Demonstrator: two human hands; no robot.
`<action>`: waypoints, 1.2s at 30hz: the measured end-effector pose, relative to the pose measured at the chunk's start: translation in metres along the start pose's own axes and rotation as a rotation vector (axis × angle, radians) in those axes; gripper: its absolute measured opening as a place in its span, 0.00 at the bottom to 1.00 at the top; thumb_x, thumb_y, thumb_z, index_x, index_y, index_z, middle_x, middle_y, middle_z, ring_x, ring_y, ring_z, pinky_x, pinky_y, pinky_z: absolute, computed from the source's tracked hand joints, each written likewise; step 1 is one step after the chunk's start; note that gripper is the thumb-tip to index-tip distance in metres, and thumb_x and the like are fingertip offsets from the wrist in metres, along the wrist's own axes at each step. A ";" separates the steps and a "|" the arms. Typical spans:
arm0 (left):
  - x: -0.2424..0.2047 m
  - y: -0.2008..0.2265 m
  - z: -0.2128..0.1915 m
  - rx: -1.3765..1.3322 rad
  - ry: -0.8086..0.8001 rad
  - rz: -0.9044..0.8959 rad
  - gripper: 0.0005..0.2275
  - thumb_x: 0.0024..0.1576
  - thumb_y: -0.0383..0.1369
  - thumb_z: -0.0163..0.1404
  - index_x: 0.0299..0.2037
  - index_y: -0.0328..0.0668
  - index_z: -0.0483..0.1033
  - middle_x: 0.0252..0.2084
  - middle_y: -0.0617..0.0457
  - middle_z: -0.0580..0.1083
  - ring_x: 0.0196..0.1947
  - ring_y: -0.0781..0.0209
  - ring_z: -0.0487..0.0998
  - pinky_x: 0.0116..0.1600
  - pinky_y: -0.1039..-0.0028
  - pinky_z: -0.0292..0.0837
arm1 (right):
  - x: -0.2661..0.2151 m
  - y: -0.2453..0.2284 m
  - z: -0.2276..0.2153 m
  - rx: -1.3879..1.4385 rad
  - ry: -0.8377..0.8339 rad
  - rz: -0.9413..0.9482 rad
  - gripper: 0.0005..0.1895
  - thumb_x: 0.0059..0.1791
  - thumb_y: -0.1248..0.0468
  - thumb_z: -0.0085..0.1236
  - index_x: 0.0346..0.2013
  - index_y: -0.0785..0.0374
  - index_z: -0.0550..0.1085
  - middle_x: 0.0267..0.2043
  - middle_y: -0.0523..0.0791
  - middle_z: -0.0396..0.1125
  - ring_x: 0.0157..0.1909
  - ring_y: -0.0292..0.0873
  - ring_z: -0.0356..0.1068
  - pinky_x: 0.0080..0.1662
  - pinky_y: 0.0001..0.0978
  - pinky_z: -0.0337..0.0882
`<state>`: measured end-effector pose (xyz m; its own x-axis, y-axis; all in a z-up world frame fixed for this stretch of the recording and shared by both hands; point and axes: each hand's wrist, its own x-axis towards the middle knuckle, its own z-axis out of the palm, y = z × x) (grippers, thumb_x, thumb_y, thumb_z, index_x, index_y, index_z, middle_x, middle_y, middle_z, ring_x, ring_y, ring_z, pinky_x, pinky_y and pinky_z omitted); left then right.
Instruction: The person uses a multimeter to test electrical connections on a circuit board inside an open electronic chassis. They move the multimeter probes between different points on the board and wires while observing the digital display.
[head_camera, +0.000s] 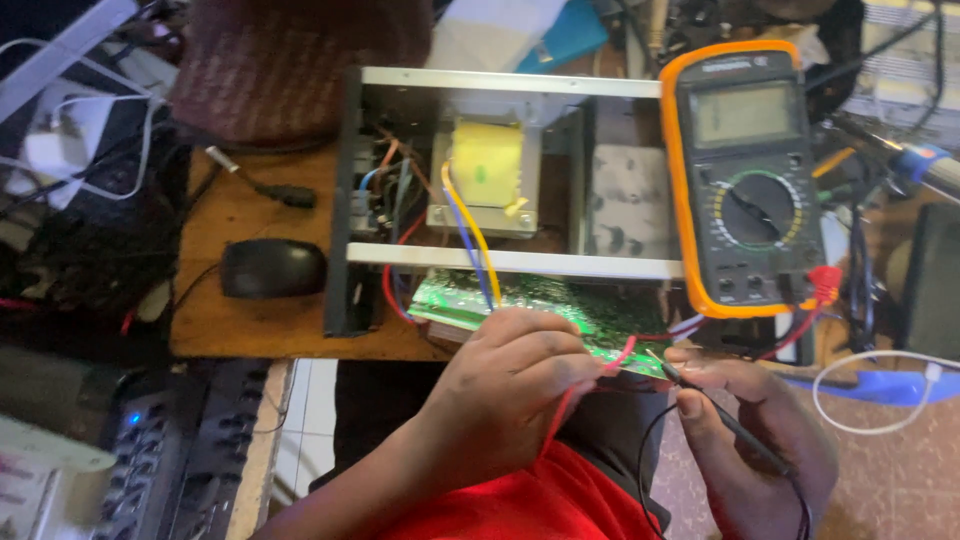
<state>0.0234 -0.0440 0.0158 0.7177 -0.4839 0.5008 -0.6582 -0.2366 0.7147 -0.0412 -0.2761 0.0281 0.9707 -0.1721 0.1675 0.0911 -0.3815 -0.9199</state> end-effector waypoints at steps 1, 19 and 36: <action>0.000 0.000 0.000 -0.016 0.017 -0.005 0.06 0.69 0.27 0.49 0.49 0.37 0.80 0.48 0.47 0.81 0.54 0.43 0.81 0.62 0.58 0.73 | 0.000 0.003 -0.003 -0.001 0.031 0.037 0.08 0.53 0.71 0.59 0.46 0.71 0.75 0.52 0.56 0.78 0.56 0.48 0.80 0.65 0.35 0.78; -0.008 -0.002 -0.006 -0.020 0.020 0.004 0.03 0.68 0.22 0.51 0.48 0.34 0.76 0.51 0.46 0.80 0.58 0.40 0.82 0.64 0.55 0.78 | 0.029 0.008 0.000 -0.344 -0.240 -0.341 0.01 0.52 0.66 0.64 0.36 0.59 0.80 0.45 0.45 0.80 0.47 0.43 0.79 0.56 0.35 0.75; -0.008 -0.011 -0.005 -0.073 0.039 -0.010 0.03 0.68 0.23 0.52 0.48 0.32 0.77 0.51 0.43 0.80 0.57 0.40 0.83 0.64 0.57 0.80 | 0.019 0.006 -0.008 -0.172 -0.256 -0.098 0.20 0.57 0.57 0.46 0.54 0.66 0.79 0.57 0.50 0.78 0.58 0.45 0.75 0.64 0.36 0.72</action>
<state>0.0258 -0.0334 0.0066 0.7335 -0.4486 0.5107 -0.6335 -0.1789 0.7528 -0.0236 -0.2889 0.0288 0.9855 0.0990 0.1375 0.1692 -0.5367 -0.8266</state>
